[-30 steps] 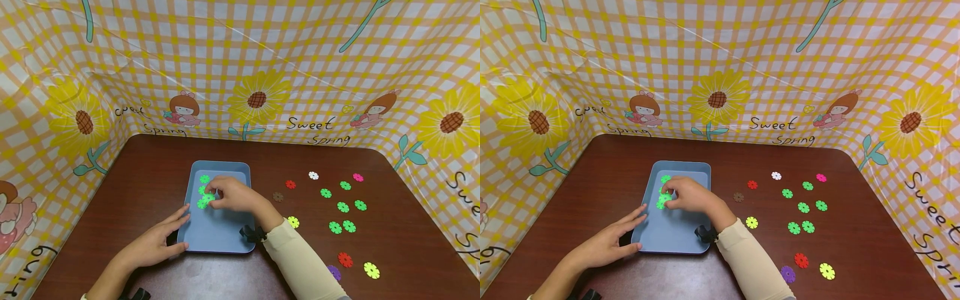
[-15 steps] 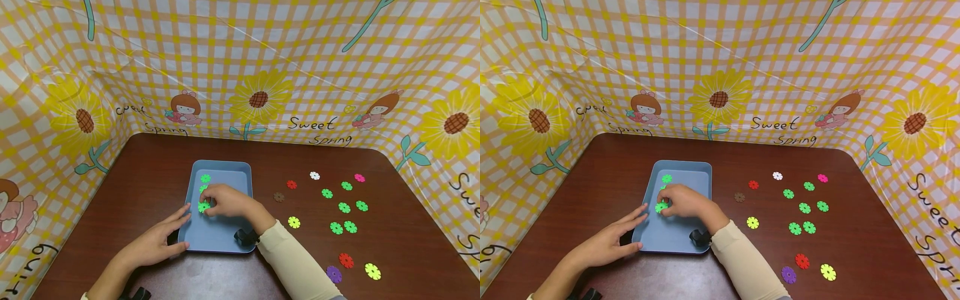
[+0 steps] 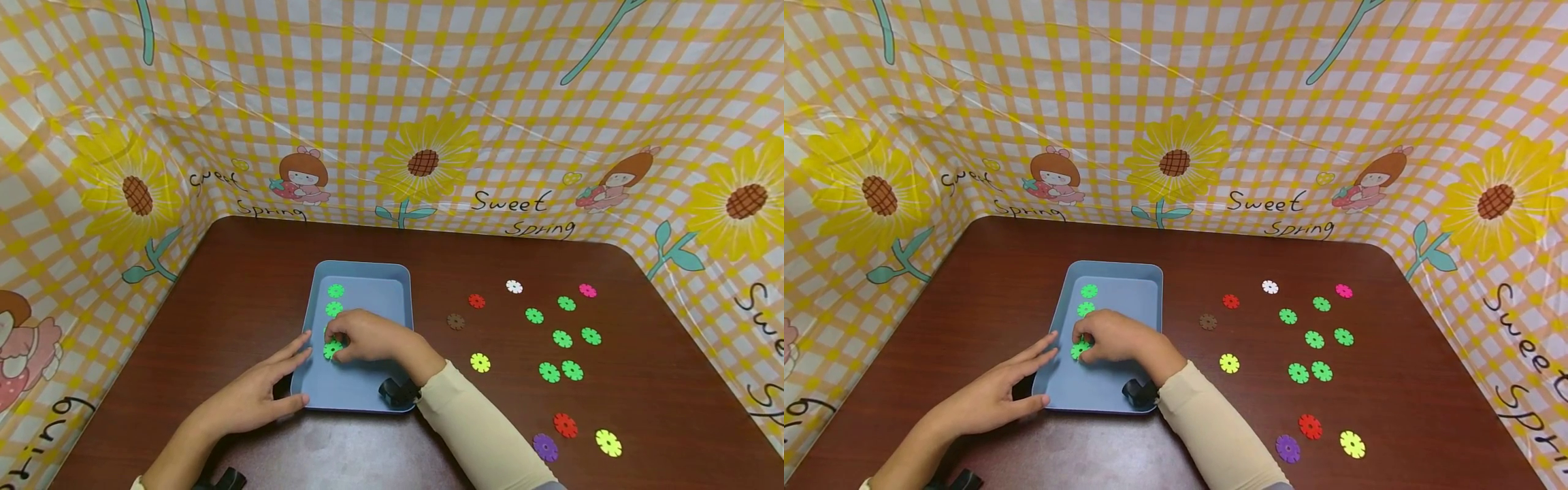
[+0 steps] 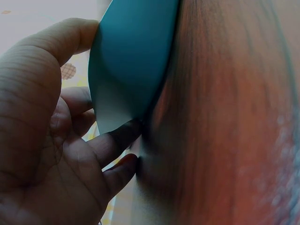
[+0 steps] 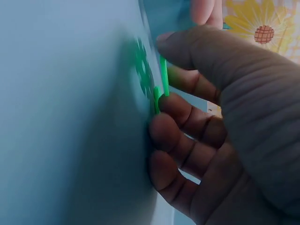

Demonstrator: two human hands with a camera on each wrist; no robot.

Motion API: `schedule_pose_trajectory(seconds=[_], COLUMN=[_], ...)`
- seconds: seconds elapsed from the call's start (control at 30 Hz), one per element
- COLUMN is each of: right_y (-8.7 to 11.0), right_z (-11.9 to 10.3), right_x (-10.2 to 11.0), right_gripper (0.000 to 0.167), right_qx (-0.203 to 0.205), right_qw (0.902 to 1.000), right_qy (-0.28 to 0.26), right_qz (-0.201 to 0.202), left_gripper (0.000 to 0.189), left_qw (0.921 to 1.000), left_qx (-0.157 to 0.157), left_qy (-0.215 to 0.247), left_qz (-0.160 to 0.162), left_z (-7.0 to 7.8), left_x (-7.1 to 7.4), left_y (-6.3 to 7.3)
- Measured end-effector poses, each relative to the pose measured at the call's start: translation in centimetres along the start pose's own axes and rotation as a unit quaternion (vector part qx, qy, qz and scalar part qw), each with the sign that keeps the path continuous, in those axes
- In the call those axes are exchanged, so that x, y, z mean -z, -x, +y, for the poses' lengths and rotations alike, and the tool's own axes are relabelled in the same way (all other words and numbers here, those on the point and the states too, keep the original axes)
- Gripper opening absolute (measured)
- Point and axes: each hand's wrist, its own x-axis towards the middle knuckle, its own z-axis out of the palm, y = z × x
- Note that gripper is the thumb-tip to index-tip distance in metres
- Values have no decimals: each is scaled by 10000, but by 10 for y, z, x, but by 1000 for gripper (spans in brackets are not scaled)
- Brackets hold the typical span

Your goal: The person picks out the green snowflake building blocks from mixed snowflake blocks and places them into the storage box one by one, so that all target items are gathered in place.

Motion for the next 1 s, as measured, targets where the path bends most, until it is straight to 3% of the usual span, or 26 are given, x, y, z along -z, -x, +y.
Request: schedule_pose_trajectory(seconds=[0.33,1.0], right_y=[-2,0], right_z=[0,-1], right_x=[-5,-5], right_gripper=[14,19], right_qx=[-153,-309], right_qw=[9996,9995], right_qy=[223,108], right_qz=[-32,28], left_gripper=[77,77], left_qw=[10000,10000], left_qx=[13,-6], left_qy=[7,-23], left_qz=[-13,-4], left_z=[-2,-2], left_x=[0,-1], left_y=[0,0])
